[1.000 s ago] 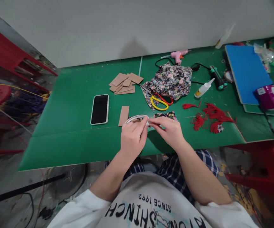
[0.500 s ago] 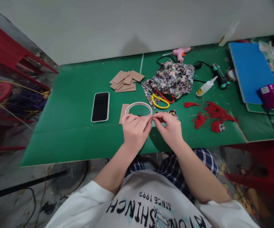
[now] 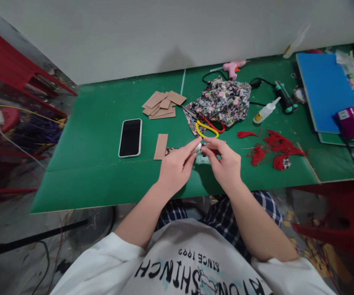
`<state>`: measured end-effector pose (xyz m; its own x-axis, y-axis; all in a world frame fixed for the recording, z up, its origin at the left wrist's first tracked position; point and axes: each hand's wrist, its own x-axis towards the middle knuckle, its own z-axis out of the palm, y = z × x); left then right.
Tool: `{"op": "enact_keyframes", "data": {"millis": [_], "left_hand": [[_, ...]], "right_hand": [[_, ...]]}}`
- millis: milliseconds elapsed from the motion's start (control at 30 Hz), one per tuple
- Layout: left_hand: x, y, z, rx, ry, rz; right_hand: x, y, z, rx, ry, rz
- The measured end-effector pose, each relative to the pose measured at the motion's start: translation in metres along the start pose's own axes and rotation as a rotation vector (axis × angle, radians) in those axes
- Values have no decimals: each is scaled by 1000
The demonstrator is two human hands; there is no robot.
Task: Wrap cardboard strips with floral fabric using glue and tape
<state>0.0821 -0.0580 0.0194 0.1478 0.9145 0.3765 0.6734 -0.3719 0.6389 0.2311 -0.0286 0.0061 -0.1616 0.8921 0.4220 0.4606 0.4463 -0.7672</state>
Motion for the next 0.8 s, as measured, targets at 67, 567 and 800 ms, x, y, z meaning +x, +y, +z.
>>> {"op": "enact_keyframes", "data": {"millis": [67,567,800], "left_hand": [[-1,-2,0,-64,-54,-71],[4,-6,-3,-85,-25,-216],[0,-5,8,253,142,-20]], "right_hand": [[0,1,0,-17,-13,-38],[-4,12,7,-215,45,-227],[-3,3,9,-121,34,-166]]}}
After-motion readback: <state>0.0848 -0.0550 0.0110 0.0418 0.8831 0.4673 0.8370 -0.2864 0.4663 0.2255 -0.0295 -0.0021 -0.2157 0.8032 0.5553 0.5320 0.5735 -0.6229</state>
